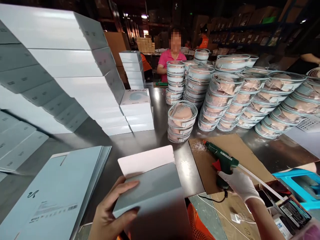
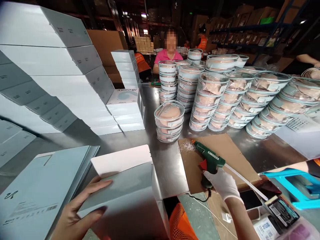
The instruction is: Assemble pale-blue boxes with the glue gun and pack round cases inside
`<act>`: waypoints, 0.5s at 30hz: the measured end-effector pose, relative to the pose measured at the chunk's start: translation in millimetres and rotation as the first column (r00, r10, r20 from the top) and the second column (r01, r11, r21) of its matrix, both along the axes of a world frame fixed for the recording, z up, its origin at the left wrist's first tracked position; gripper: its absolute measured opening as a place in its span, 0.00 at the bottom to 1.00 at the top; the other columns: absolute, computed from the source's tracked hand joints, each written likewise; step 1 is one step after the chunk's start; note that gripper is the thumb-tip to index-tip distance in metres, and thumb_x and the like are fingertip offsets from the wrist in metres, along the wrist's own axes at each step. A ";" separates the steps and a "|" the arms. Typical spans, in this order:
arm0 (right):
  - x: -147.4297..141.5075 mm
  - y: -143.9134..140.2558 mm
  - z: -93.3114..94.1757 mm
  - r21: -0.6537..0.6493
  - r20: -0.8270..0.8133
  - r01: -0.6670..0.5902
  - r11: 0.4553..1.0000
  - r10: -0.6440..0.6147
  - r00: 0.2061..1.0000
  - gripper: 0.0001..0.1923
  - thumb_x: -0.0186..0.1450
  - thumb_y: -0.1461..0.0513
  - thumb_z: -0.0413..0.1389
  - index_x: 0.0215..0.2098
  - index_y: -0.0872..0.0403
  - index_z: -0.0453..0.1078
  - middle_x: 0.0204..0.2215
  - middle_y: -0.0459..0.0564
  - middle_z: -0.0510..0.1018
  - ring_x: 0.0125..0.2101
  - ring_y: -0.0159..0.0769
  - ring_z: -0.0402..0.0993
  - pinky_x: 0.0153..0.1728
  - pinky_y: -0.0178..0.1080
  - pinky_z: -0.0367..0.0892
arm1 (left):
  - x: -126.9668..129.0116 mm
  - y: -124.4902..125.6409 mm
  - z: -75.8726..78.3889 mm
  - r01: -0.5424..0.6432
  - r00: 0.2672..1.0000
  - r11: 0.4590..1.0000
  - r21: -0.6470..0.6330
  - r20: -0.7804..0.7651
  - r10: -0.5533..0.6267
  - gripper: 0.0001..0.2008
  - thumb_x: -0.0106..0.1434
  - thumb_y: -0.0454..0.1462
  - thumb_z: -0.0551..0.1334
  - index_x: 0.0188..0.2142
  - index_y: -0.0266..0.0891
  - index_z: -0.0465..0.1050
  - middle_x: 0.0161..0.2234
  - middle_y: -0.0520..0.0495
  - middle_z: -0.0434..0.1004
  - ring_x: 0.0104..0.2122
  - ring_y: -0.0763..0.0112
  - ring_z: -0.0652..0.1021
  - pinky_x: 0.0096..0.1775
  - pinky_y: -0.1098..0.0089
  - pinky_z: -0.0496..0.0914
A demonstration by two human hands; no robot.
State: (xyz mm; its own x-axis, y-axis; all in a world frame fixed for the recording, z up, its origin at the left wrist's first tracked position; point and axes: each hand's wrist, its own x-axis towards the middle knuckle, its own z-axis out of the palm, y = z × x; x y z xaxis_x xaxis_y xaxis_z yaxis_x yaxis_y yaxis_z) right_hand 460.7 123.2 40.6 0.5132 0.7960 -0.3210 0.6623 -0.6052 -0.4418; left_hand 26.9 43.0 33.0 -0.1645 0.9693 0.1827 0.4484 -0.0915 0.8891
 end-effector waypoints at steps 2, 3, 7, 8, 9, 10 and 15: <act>-0.9 -5.4 -2.9 0.014 -0.161 0.037 0.999 -0.034 0.986 0.15 0.53 0.47 0.59 0.25 0.49 0.68 0.14 0.49 0.74 0.17 0.47 0.74 0.26 0.48 0.72 | 5.7 8.2 -11.0 0.029 0.998 0.999 -0.041 0.055 -0.026 0.21 0.53 0.54 0.72 0.42 0.49 0.85 0.46 0.43 0.87 0.62 0.41 0.74 0.55 0.51 0.75; -2.8 -9.6 -2.9 0.043 -0.246 0.050 0.998 -0.038 0.969 0.16 0.53 0.46 0.57 0.24 0.49 0.67 0.14 0.49 0.74 0.17 0.45 0.73 0.24 0.46 0.70 | 6.0 10.7 -16.2 0.038 0.997 0.998 -0.057 0.076 -0.034 0.21 0.52 0.54 0.73 0.42 0.49 0.85 0.46 0.43 0.86 0.61 0.41 0.74 0.55 0.52 0.76; -20.7 -29.8 4.4 0.237 -0.513 0.078 0.968 0.057 0.856 0.21 0.55 0.41 0.51 0.20 0.47 0.60 0.18 0.48 0.70 0.20 0.40 0.69 0.25 0.44 0.69 | 4.7 9.0 -26.1 0.100 0.988 0.986 -0.133 0.135 -0.082 0.21 0.51 0.49 0.74 0.45 0.50 0.85 0.51 0.41 0.84 0.65 0.40 0.70 0.51 0.55 0.77; -26.2 -33.6 6.9 0.288 -0.553 0.088 0.953 0.091 0.828 0.22 0.55 0.39 0.50 0.21 0.47 0.61 0.20 0.49 0.72 0.22 0.41 0.71 0.27 0.45 0.70 | 5.9 7.2 -24.3 0.106 0.985 0.982 -0.157 0.150 -0.082 0.22 0.51 0.47 0.75 0.46 0.51 0.84 0.54 0.41 0.83 0.66 0.40 0.68 0.51 0.56 0.77; -31.5 -36.3 9.2 0.342 -0.587 0.090 0.936 0.138 0.798 0.25 0.56 0.37 0.49 0.24 0.48 0.65 0.23 0.51 0.75 0.26 0.44 0.75 0.30 0.47 0.71 | 8.2 5.7 -20.7 0.102 0.984 0.978 -0.180 0.165 -0.072 0.22 0.51 0.46 0.75 0.47 0.52 0.84 0.56 0.41 0.81 0.67 0.40 0.67 0.50 0.57 0.78; -36.5 -37.7 11.3 0.408 -0.603 0.084 0.909 0.200 0.772 0.28 0.58 0.35 0.47 0.28 0.48 0.69 0.28 0.54 0.78 0.31 0.47 0.78 0.34 0.49 0.72 | 11.4 4.8 -15.5 0.102 0.982 0.974 -0.202 0.176 -0.066 0.23 0.50 0.44 0.75 0.48 0.52 0.84 0.57 0.40 0.80 0.67 0.40 0.67 0.48 0.59 0.78; -62.3 -37.6 20.6 0.767 -0.123 -0.285 0.575 0.568 0.814 0.41 0.68 0.36 0.28 0.48 0.43 0.77 0.38 0.60 0.83 0.46 0.53 0.82 0.41 0.56 0.74 | 34.5 7.9 18.6 0.074 0.984 0.986 -0.149 0.170 -0.048 0.18 0.49 0.40 0.74 0.42 0.49 0.86 0.45 0.41 0.80 0.41 0.53 0.83 0.28 0.70 0.77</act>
State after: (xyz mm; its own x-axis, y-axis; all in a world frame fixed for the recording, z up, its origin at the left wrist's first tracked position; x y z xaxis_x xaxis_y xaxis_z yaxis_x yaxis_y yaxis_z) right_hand 398.5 85.6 61.2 0.0285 0.9383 0.3446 0.4882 0.2878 -0.8239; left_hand 61.4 50.8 51.6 -0.1193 0.9928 0.0051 0.2918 0.0301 0.9560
